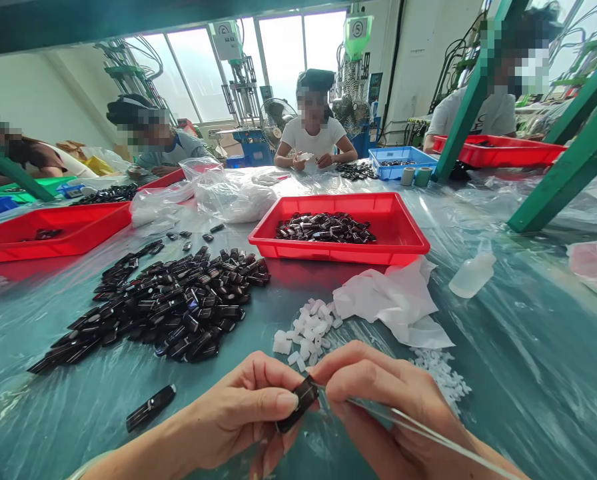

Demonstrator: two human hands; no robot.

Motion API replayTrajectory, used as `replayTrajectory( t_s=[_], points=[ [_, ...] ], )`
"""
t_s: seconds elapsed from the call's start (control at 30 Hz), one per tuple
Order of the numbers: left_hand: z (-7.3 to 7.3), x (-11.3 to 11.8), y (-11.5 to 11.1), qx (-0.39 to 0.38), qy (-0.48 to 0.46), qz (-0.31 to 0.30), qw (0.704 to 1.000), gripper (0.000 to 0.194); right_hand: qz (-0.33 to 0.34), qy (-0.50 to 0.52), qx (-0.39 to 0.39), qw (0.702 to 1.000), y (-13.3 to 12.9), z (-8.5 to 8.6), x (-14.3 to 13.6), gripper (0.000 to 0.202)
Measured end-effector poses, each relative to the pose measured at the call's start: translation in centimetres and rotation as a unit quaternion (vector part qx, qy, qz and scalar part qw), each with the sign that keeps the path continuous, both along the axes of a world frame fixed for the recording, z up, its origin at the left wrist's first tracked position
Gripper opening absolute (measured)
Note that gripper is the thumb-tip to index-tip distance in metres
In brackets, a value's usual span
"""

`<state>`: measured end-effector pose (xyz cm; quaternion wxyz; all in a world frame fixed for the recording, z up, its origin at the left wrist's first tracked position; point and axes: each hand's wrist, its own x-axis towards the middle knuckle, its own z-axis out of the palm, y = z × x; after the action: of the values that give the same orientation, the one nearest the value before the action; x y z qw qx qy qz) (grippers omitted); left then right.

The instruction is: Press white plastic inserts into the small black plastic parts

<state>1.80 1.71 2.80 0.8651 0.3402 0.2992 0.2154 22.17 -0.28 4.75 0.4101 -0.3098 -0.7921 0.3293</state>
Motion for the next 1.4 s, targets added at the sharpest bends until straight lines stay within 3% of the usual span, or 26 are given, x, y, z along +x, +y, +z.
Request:
replayTrajectory(
  t_s=[0.1, 0.33, 0.63, 1.03, 1.3, 1.4],
  points=[
    [-0.2, -0.1, 0.1, -0.001, 0.004, -0.006, 1.000, 0.021, 0.006, 0.030, -0.029, 0.999, 0.2, -0.2, 0.1, 0.028],
    [-0.1, -0.4, 0.1, -0.025, 0.016, -0.023, 0.999, 0.029, 0.039, 0.154, -0.229, 0.960, 0.7, -0.5, 0.4, 0.012],
    [0.0, -0.3, 0.1, -0.027, 0.009, -0.029, 0.999, 0.031, 0.050, 0.171, -0.275, 0.945, 1.1, -0.4, 0.6, 0.006],
    [0.0, -0.4, 0.2, -0.025, 0.006, -0.068, 0.997, 0.027, 0.092, 0.138, -0.300, 0.940, 1.2, -0.3, 0.5, 0.009],
    [-0.2, -0.5, 0.2, -0.028, -0.003, -0.060, 0.998, 0.025, 0.085, 0.049, -0.220, 0.971, 0.6, 0.3, 0.8, 0.010],
    [-0.3, -0.5, 0.1, -0.031, 0.004, -0.044, 0.999, 0.025, 0.073, 0.006, -0.136, 0.988, 0.3, 0.5, 0.5, 0.015]
  ],
)
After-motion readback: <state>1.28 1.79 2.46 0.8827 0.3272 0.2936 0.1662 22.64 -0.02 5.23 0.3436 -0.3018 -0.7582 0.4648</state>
